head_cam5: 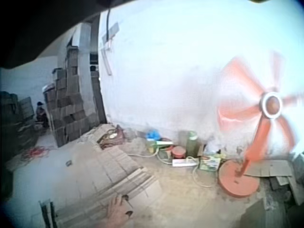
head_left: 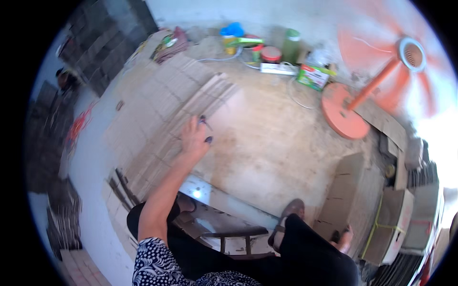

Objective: The person assembles a multi-compartment cardboard tray by folding and interlocking pre-cut cardboard pieces. They repeatedly pick up pieces, fold them into shape, and fit them together to form a grid-like structure.

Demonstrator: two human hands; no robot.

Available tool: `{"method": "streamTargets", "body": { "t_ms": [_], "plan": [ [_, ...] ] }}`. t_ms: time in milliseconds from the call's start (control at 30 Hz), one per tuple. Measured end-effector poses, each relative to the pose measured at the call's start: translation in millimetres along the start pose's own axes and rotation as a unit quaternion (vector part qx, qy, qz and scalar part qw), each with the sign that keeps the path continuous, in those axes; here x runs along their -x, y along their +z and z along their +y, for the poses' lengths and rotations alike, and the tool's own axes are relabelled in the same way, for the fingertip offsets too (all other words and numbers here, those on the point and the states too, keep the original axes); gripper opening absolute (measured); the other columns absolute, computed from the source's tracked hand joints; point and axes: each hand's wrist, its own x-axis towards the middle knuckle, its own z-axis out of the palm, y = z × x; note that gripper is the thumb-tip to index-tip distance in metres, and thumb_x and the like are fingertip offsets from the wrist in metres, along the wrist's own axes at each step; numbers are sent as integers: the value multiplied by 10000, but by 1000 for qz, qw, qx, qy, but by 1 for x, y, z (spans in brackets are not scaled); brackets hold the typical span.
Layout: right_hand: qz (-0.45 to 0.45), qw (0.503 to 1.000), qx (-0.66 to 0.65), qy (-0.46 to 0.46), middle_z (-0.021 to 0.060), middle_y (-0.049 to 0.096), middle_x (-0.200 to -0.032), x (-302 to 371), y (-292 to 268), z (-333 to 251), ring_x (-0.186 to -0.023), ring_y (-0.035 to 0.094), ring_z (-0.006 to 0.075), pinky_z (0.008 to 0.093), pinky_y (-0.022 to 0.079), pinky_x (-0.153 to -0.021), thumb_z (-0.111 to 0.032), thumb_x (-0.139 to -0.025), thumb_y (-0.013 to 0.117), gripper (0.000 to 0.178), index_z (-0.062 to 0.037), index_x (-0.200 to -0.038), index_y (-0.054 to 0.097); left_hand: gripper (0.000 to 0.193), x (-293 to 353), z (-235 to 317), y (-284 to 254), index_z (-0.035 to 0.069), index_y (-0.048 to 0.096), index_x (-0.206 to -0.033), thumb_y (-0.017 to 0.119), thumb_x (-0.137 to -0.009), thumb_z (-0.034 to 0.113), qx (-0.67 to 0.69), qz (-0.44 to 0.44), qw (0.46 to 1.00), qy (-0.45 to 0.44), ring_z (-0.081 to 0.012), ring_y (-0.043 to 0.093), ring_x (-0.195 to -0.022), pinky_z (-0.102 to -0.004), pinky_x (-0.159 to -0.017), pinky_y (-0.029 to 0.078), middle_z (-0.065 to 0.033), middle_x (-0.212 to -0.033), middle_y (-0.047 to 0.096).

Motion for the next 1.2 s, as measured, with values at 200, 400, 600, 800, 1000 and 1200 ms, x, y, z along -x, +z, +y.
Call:
{"method": "streamTargets", "body": {
  "t_ms": [200, 400, 600, 800, 1000, 1200],
  "plan": [
    [16, 962, 221, -158, 114, 585, -1096, 15, 41, -24, -954, 583, 212, 305, 487, -786, -135, -885, 577, 370, -3, -1225, 515, 608, -55, -34, -18, 27, 496, -1203, 757, -693, 229, 22, 36, 999, 28, -374, 401, -1178, -488, -998, 301, -187, -1251, 420],
    [-125, 966, 201, -103, 132, 545, -1193, 15, 101, -49, -1038, 537, 194, 290, 427, -873, -61, -926, 474, 421, -24, -1342, 419, 327, -76, -39, -1, 56, 546, -968, 718, -706, 152, 74, 17, 996, -36, -337, 486, -1086, -444, -852, 429, -154, -1147, 505],
    [-389, 888, 172, -173, 157, 380, -1433, 5, 293, -104, -1305, 363, 218, 325, 286, -1073, 35, -906, 482, 594, 34, -1444, 232, 75, -90, -40, -17, 37, 587, -798, 621, -772, 98, 81, -91, 990, -66, -358, 572, -937, -463, -771, 465, -174, -934, 601],
    [-487, 730, 200, -436, 171, 315, -1481, -27, 381, -94, -1331, 333, 181, 330, 255, -1091, 109, -858, 490, 727, -42, -1488, 158, 72, -92, -79, -9, 43, 578, -846, 581, -774, 48, 124, 76, 987, 69, -411, 564, -847, -485, -714, 465, -191, -844, 590],
    [-483, 706, 252, -453, 189, 521, -1311, -4, 400, -115, -1133, 537, 184, 279, 411, -929, 126, -846, 497, 763, -81, -1496, 156, 112, -75, -15, -29, 43, 540, -807, 561, -716, -18, 128, -2, 991, 46, -393, 596, -811, -483, -668, 465, -173, -821, 612],
    [-481, 675, 290, -478, 158, 605, -890, -5, 398, -107, -696, 619, 325, 361, 524, -636, 116, -583, 563, 1011, -121, -1486, 175, 109, -61, 39, -2, 50, 523, -809, 540, -724, -16, 153, -104, 979, 84, -391, 609, -732, -484, -625, 460, -179, -737, 615]
  ]
}}
